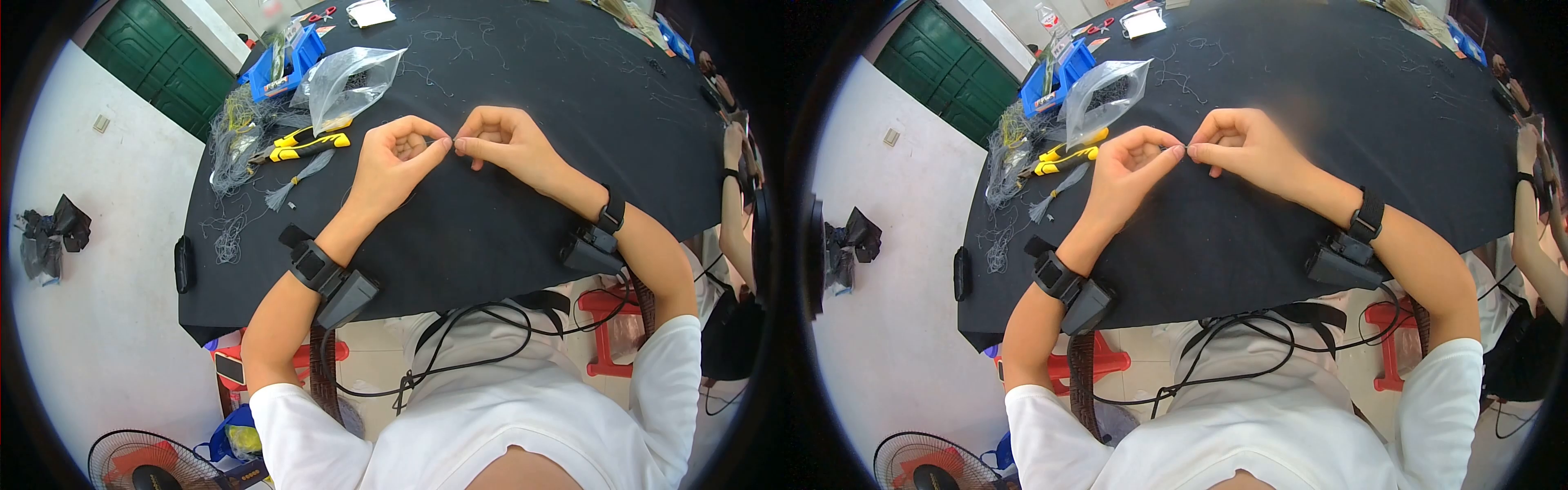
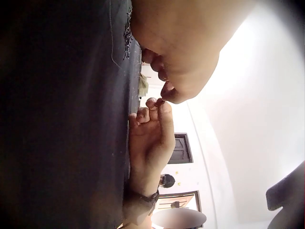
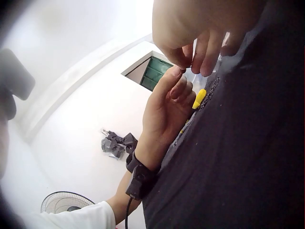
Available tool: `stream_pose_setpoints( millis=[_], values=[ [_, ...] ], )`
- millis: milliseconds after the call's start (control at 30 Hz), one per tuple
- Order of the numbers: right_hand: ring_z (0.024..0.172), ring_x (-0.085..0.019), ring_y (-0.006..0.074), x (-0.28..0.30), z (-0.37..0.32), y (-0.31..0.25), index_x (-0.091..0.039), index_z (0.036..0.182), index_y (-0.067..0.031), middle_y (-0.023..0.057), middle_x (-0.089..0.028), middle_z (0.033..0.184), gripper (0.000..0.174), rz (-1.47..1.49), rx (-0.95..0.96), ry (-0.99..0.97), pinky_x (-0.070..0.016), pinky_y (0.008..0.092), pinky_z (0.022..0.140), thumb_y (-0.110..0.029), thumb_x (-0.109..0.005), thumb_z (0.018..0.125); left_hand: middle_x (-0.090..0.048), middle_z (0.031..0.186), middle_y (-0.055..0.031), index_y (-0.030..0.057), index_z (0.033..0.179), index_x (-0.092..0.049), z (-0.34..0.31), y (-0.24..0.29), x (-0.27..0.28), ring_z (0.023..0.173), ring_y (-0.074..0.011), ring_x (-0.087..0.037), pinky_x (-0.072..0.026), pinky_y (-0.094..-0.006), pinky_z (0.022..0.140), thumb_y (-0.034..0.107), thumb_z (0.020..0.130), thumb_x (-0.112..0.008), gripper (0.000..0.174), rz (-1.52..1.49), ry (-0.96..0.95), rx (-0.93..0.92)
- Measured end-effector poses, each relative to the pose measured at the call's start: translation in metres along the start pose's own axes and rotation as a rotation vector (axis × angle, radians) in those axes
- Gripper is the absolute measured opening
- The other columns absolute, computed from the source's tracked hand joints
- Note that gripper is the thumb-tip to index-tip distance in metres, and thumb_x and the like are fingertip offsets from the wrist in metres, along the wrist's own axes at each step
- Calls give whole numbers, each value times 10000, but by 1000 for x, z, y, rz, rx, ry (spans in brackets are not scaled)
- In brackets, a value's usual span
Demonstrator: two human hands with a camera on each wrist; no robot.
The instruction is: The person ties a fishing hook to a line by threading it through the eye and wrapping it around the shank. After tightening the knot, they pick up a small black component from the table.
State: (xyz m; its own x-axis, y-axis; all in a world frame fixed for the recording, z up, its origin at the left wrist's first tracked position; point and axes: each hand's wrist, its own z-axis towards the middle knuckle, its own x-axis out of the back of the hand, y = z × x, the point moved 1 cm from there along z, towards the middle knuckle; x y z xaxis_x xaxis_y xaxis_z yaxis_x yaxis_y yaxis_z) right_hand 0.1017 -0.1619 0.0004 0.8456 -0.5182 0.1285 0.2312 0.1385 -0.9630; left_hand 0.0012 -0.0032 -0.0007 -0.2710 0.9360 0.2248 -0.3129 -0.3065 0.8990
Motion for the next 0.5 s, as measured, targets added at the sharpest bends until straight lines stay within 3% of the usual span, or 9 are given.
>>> stream_pose_setpoints(
  millis=[300, 400, 500],
  values=[
    [650, -559, 79, 1, 0, 0, -593, 873, 0, 39, -606, 779, 141, 34, 0, 2, -444, 193, 612, -127, -623, 820, -458, 562, 91, -10, 825, -617, 0, -2, -1, 499, 30, -342, -228, -161, 451, 83, 807, -634, 96, -60, 30, 8],
    [649, -563, 82, 1, 0, 0, -592, 874, 2, 44, -608, 783, 143, 38, -4, 1, -446, 194, 612, -128, -622, 820, -612, 776, 13, -2, 921, -592, -1, 1, 3, 678, 7, -504, -355, -134, 601, 64, 845, -605, 101, -16, -28, 86],
    [655, -569, 84, 1, 0, 0, -592, 877, 4, 51, -615, 794, 146, 39, -5, -5, -447, 196, 610, -128, -620, 821, -471, 571, 88, -7, 837, -609, 0, -1, -1, 503, 31, -348, -231, -157, 454, 82, 812, -630, 94, -77, 31, 18]
  ],
)
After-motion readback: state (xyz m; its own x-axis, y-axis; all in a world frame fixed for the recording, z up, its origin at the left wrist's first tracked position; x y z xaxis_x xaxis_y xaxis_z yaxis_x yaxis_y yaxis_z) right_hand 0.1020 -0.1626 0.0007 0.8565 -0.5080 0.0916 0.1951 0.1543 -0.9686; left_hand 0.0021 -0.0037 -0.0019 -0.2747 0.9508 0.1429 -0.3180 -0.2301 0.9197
